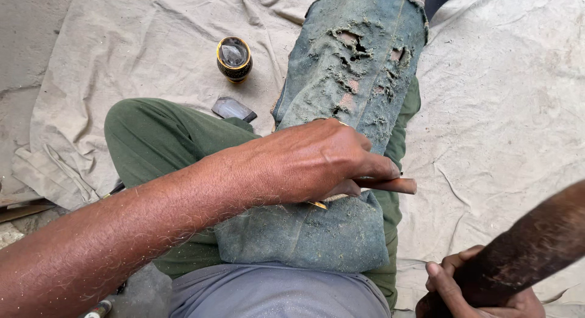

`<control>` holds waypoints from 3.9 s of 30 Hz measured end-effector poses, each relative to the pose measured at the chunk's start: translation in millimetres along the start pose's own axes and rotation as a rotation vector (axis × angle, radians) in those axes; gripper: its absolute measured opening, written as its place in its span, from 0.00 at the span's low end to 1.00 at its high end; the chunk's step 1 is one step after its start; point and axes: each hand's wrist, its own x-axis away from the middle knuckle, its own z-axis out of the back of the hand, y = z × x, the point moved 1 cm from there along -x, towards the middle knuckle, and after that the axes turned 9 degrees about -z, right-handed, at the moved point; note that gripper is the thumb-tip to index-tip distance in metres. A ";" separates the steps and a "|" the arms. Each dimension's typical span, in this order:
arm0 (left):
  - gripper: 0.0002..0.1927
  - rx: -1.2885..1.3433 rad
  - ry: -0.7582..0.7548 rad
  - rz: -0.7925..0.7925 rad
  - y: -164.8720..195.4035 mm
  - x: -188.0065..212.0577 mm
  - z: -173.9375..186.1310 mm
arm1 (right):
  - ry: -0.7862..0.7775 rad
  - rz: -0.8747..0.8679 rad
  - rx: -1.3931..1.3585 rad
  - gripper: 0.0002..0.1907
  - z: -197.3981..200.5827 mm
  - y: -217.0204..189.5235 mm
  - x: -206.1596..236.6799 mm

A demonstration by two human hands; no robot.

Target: The person sits on the ground with a worn fabric cushion across their lap holding a small engraved metal vase. They hold a punch against the vase surface with one hand and repeatedly strike it with a wooden mallet held in the other hand, repositioning the punch and rotating the vase to work different areas of the decoration.

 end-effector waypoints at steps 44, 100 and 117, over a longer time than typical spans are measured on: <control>0.27 0.057 0.008 -0.058 -8.7 -2.1 3.1 | 0.061 0.066 0.421 0.17 9.3 16.3 -20.8; 0.15 0.064 0.216 0.102 15.2 6.9 -0.8 | -0.223 0.111 -0.413 0.25 -30.0 24.2 6.3; 0.22 -0.124 0.028 0.249 20.1 14.1 -4.2 | -0.064 0.121 0.602 0.24 6.4 -19.5 -16.4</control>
